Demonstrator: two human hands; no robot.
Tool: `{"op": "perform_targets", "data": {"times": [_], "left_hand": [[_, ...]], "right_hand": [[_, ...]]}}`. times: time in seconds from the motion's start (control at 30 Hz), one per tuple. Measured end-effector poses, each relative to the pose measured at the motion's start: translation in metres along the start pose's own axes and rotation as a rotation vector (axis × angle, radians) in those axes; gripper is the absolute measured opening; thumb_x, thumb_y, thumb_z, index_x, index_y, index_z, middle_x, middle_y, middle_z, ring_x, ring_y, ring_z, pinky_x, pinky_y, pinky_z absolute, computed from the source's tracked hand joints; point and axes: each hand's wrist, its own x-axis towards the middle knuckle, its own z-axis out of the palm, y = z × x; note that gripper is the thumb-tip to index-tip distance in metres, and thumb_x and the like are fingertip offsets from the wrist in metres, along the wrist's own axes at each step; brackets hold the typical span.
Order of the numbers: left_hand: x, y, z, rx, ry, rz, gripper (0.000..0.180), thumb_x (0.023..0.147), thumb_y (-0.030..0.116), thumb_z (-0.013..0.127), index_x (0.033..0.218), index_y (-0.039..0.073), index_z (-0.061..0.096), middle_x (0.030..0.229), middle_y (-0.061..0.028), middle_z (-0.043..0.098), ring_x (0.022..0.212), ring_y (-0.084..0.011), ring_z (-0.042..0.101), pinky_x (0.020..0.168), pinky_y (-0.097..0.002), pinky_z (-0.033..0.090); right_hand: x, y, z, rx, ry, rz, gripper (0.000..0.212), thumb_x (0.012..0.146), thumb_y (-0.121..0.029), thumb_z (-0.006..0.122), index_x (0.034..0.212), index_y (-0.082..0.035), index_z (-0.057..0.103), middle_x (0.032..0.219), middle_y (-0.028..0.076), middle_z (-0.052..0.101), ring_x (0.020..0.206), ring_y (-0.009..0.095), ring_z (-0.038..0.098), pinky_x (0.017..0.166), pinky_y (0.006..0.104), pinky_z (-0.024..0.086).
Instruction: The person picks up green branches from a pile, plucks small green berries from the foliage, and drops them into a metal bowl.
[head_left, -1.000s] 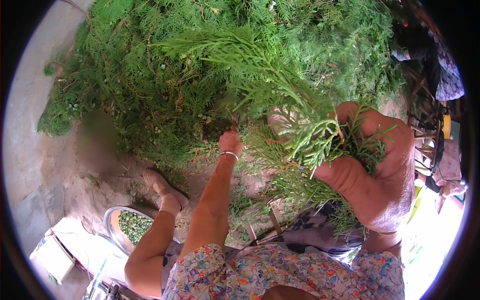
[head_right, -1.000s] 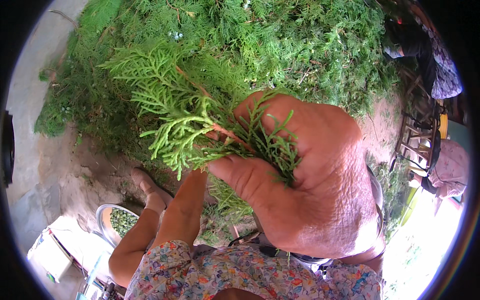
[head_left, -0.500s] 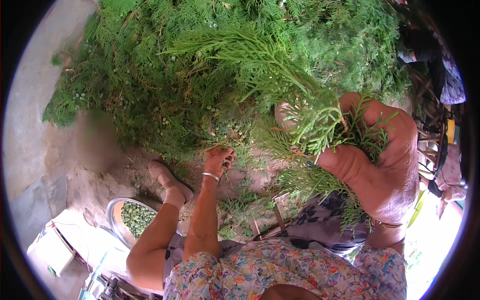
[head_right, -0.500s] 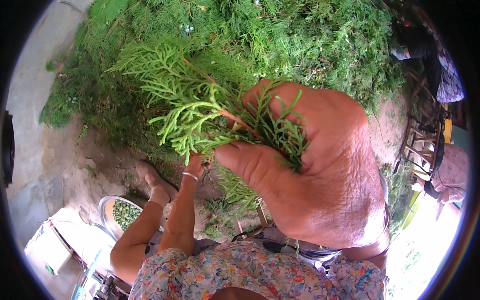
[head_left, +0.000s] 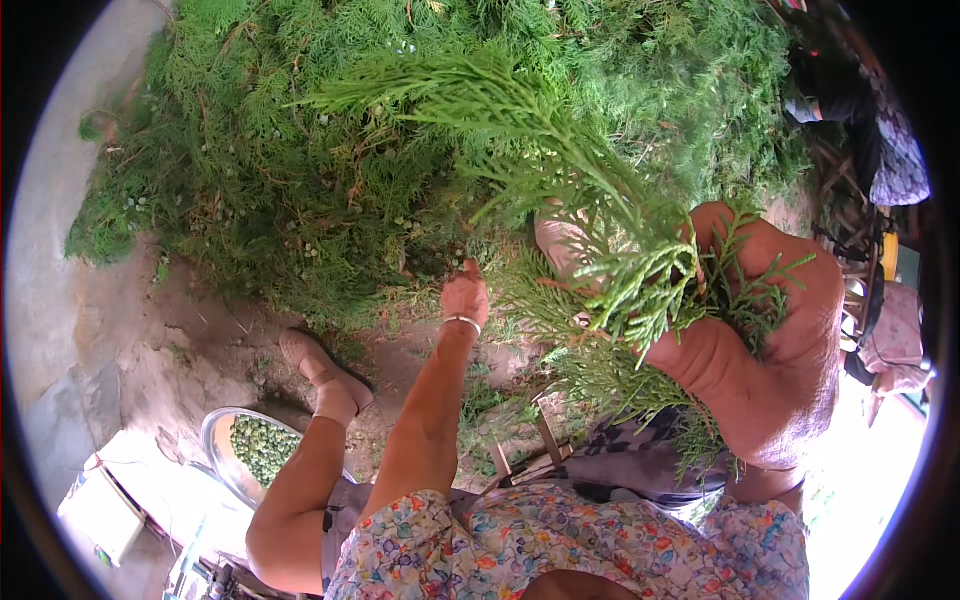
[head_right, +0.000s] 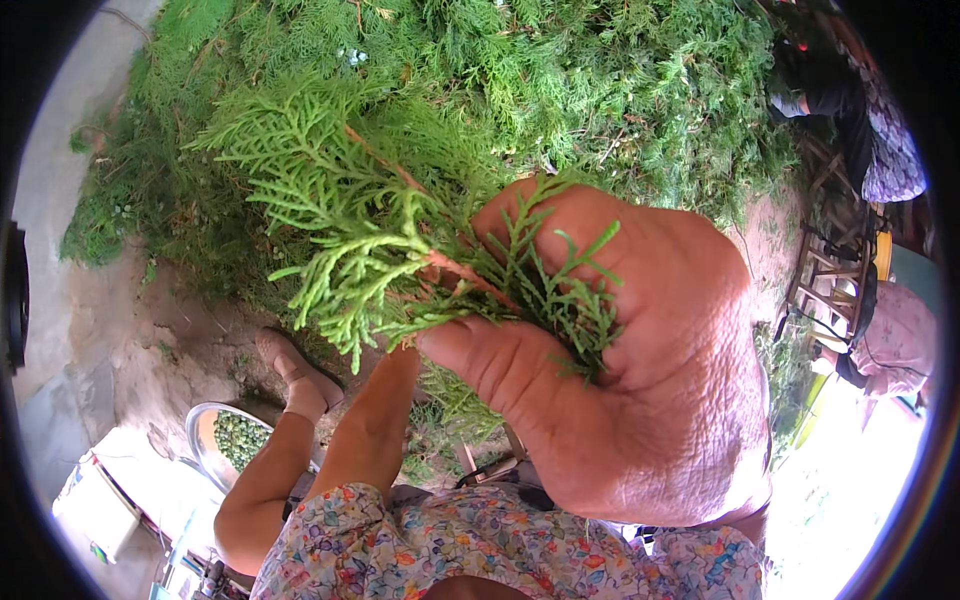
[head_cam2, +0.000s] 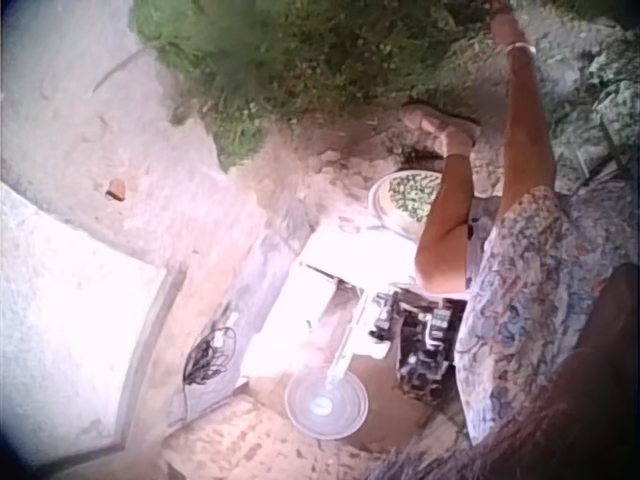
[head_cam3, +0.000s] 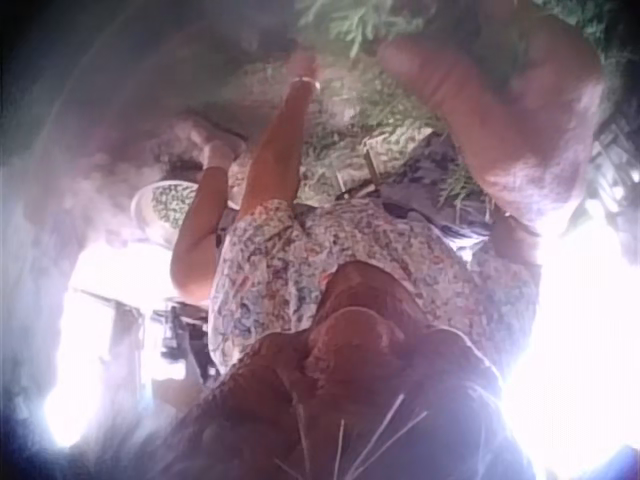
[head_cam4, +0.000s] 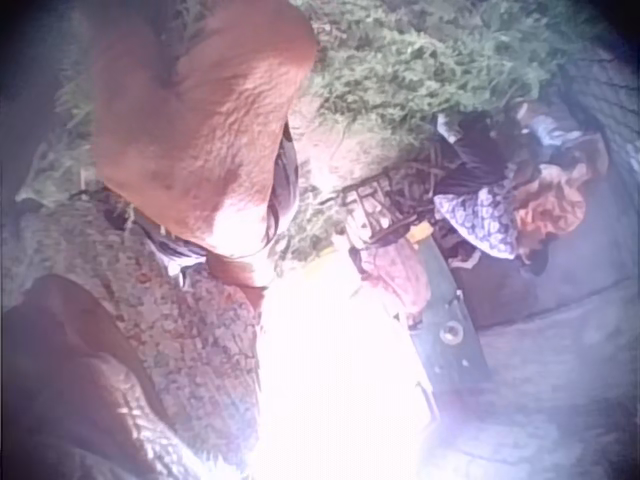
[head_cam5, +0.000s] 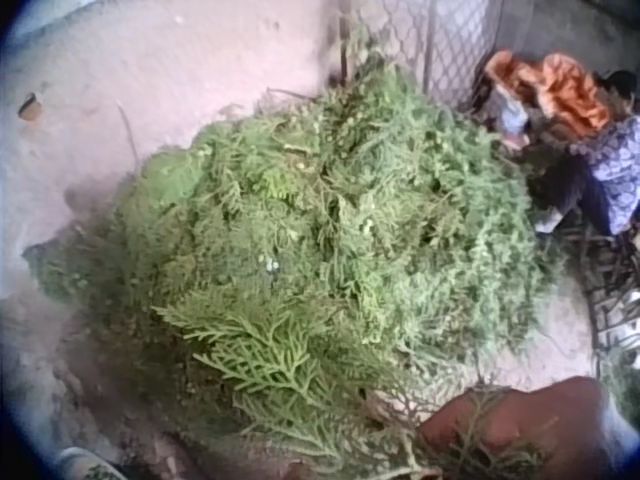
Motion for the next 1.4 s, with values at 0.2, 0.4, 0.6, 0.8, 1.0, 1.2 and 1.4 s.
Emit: {"op": "perform_targets", "data": {"times": [0.2, 0.4, 0.6, 0.8, 1.0, 1.2, 1.4], "left_hand": [[-0.001, -0.011, -0.006, -0.223, 0.233, 0.133, 0.018, 0.079, 0.006, 0.057, 0.097, 0.002, 0.051, 0.067, -0.0167, 0.062, 0.061, -0.0236, 0.063, 0.049, -0.0374, 0.05], [-0.048, -0.024, -0.092, -1.701, -0.313, -0.436, 0.014, 0.081, 0.011, 0.065, 0.086, 0.002, 0.055, 0.059, -0.0081, 0.058, 0.043, -0.0124, 0.051, 0.033, -0.0251, 0.037], [-0.064, -0.013, -0.202, -2.366, -0.358, 0.13, 0.019, 0.088, 0.016, 0.057, 0.099, 0.001, 0.055, 0.064, -0.0153, 0.059, 0.046, -0.0161, 0.05, 0.034, -0.025, 0.037], [-0.113, -0.004, -0.333, -2.221, -0.256, 0.341, 0.021, 0.088, 0.02, 0.058, 0.093, -0.001, 0.056, 0.058, -0.0126, 0.053, 0.044, -0.0146, 0.044, 0.032, -0.0223, 0.031], [-0.187, -0.013, -0.395, -2.021, -0.227, 0.362, 0.025, 0.089, 0.024, 0.058, 0.096, 0.0, 0.054, 0.059, -0.0112, 0.053, 0.046, -0.0129, 0.045, 0.033, -0.0223, 0.032], [-0.195, -0.009, -0.381, -2.094, -0.127, 0.288, 0.021, 0.091, 0.023, 0.054, 0.1, 0.003, 0.054, 0.064, -0.01, 0.053, 0.048, -0.0126, 0.046, 0.035, -0.0223, 0.033], [-0.184, 0.001, -0.384, -2.064, -0.08, 0.119, 0.019, 0.091, 0.022, 0.054, 0.099, 0.005, 0.055, 0.067, -0.0076, 0.055, 0.049, -0.0121, 0.047, 0.038, -0.0218, 0.034]], "right_hand": [[-0.003, 0.001, 0.002, 0.022, 0.05, -0.005, 0.059, 0.068, 0.003, 0.077, 0.115, -0.011, 0.043, 0.114, 0.017, 0.052, 0.095, 0.02, 0.054, 0.081, 0.0337, 0.046], [0.003, 0.006, -0.001, -0.095, 0.013, -0.035, 0.059, 0.07, 0.0, 0.077, 0.117, -0.006, 0.042, 0.11, 0.017, 0.055, 0.087, 0.019, 0.057, 0.075, 0.0315, 0.048], [0.012, 0.002, 0.019, -0.11, 0.137, 0.208, 0.023, 0.08, -0.003, 0.064, 0.098, 0.01, 0.058, 0.081, 0.02, 0.064, 0.074, 0.023, 0.063, 0.067, 0.0299, 0.05], [0.02, 0.007, 0.043, -0.361, 0.171, -0.007, 0.017, 0.075, -0.008, 0.064, 0.072, 0.004, 0.053, 0.065, 0.027, 0.058, 0.067, 0.042, 0.061, 0.057, 0.0462, 0.046], [-0.006, 0.008, 0.082, -0.8, -0.568, -0.162, 0.014, 0.068, -0.011, 0.066, 0.074, -0.001, 0.059, 0.067, 0.021, 0.061, 0.066, 0.036, 0.063, 0.06, 0.0464, 0.049], [0.005, -0.007, 0.101, -0.462, -0.251, -0.586, 0.032, 0.076, -0.017, 0.07, 0.097, 0.005, 0.06, 0.076, 0.015, 0.064, 0.064, 0.028, 0.064, 0.059, 0.0362, 0.052], [0.028, -0.032, 0.106, 0.568, -0.176, -0.061, 0.018, 0.086, -0.013, 0.063, 0.087, 0.006, 0.062, 0.07, 0.004, 0.061, 0.063, 0.007, 0.056, 0.057, 0.023, 0.049]]}}
